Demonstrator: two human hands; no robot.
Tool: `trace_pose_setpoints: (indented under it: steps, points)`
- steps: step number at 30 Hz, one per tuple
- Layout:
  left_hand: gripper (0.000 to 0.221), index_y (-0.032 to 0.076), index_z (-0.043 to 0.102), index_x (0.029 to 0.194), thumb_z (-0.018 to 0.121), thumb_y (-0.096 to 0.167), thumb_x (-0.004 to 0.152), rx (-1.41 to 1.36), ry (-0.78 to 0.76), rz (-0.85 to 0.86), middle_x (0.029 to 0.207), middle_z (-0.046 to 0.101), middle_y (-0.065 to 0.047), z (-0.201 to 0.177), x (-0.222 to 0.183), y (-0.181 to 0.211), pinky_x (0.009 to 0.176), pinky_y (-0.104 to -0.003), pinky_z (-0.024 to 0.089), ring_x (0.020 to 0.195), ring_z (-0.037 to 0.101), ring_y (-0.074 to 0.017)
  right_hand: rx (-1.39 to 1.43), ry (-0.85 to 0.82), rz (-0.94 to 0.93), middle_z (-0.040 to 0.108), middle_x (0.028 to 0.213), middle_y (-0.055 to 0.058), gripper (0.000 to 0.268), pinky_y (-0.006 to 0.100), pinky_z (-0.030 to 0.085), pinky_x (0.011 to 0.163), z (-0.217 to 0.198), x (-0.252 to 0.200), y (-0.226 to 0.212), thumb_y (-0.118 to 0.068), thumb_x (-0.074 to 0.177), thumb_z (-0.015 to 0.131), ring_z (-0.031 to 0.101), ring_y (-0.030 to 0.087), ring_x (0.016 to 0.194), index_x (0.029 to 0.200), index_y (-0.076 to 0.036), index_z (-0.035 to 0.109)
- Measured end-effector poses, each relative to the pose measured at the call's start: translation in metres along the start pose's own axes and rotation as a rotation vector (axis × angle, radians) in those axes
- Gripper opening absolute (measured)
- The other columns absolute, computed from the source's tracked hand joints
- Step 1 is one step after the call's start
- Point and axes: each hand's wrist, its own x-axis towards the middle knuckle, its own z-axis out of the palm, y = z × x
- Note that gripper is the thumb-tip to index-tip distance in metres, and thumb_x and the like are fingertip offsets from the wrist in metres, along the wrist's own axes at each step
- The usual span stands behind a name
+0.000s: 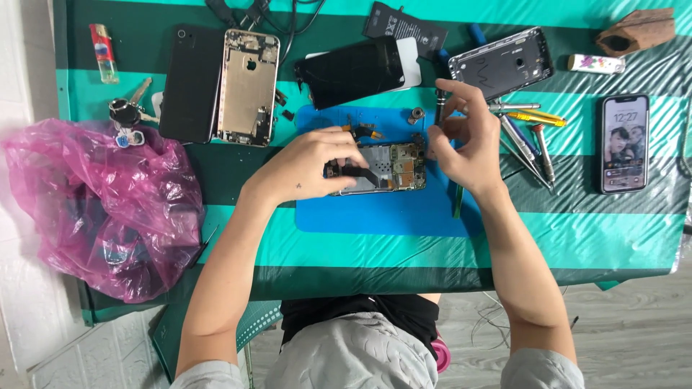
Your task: Reassembling a mobile phone by installing internal components and securing them with screws on a repair bench.
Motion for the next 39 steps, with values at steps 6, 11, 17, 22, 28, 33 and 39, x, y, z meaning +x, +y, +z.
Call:
trace_pose_setpoints:
  steps: [6,11,17,22,28,33,39]
  points:
    - [0.067,0.009,0.07,0.114,0.098,0.039,0.061,0.248,0.027,0.016,0.114,0.061,-0.009,0.003,0.003,0.009,0.09,-0.04,0.054,0.105,0.055,-0.0266,-0.701,-0.084,-0.222,0.056,0.077,0.007,0.059,0.043,0.05,0.047,-0.013,0.003,-0.005,0.0,0.078,0.062,0.058,0.03,0.047,0.134,-0.014,0.075]
    - [0.08,0.007,0.063,0.13,0.095,0.031,0.062,0.324,0.017,0.031,0.116,0.057,-0.011,0.012,0.001,0.009,0.091,-0.043,0.053,0.106,0.053,-0.0295,-0.803,-0.222,-0.247,0.065,0.08,0.011,0.051,0.039,0.049,0.049,-0.011,0.001,-0.001,-0.003,0.08,0.064,0.056,0.027,0.044,0.128,-0.017,0.077]
    - [0.089,0.011,0.058,0.137,0.088,0.03,0.056,0.291,0.092,0.074,0.112,0.059,-0.008,0.016,0.002,0.007,0.091,-0.043,0.051,0.106,0.054,-0.029,-0.862,-0.302,-0.209,0.069,0.094,0.006,0.048,0.04,0.051,0.053,-0.021,0.001,-0.004,-0.01,0.083,0.069,0.061,0.029,0.052,0.128,-0.024,0.076]
    - [0.092,0.01,0.054,0.14,0.087,0.026,0.056,0.178,0.12,0.078,0.114,0.062,-0.009,0.019,0.001,0.006,0.094,-0.045,0.051,0.108,0.059,-0.0323,-0.848,-0.322,-0.16,0.071,0.093,0.006,0.047,0.04,0.054,0.058,-0.028,0.002,-0.011,-0.012,0.083,0.073,0.066,0.03,0.061,0.128,-0.023,0.077]
    - [0.095,0.012,0.05,0.148,0.086,0.023,0.061,0.139,0.131,0.108,0.127,0.062,-0.01,0.026,0.0,0.002,0.111,-0.049,0.045,0.121,0.06,-0.0351,-0.859,-0.309,-0.197,0.071,0.101,0.005,0.041,0.036,0.053,0.058,-0.028,0.0,0.002,-0.024,0.082,0.077,0.065,0.025,0.066,0.123,-0.024,0.079]
    - [0.094,0.012,0.048,0.15,0.087,0.025,0.065,0.192,0.144,0.15,0.125,0.062,-0.011,0.027,0.0,0.0,0.108,-0.051,0.049,0.119,0.061,-0.0358,-0.608,-0.293,-0.366,0.071,0.098,0.005,0.058,0.035,0.049,0.083,-0.013,-0.001,0.01,-0.075,0.073,0.073,0.061,0.027,0.103,0.097,-0.021,0.075]
    - [0.08,0.011,0.057,0.141,0.088,0.025,0.069,0.177,0.188,0.19,0.124,0.064,-0.011,0.024,0.003,0.008,0.101,-0.051,0.055,0.116,0.065,-0.0371,-0.659,-0.357,-0.489,0.069,0.102,0.004,0.056,0.039,0.046,0.091,0.01,-0.002,-0.012,-0.061,0.065,0.088,0.059,0.028,0.112,0.086,-0.018,0.06]
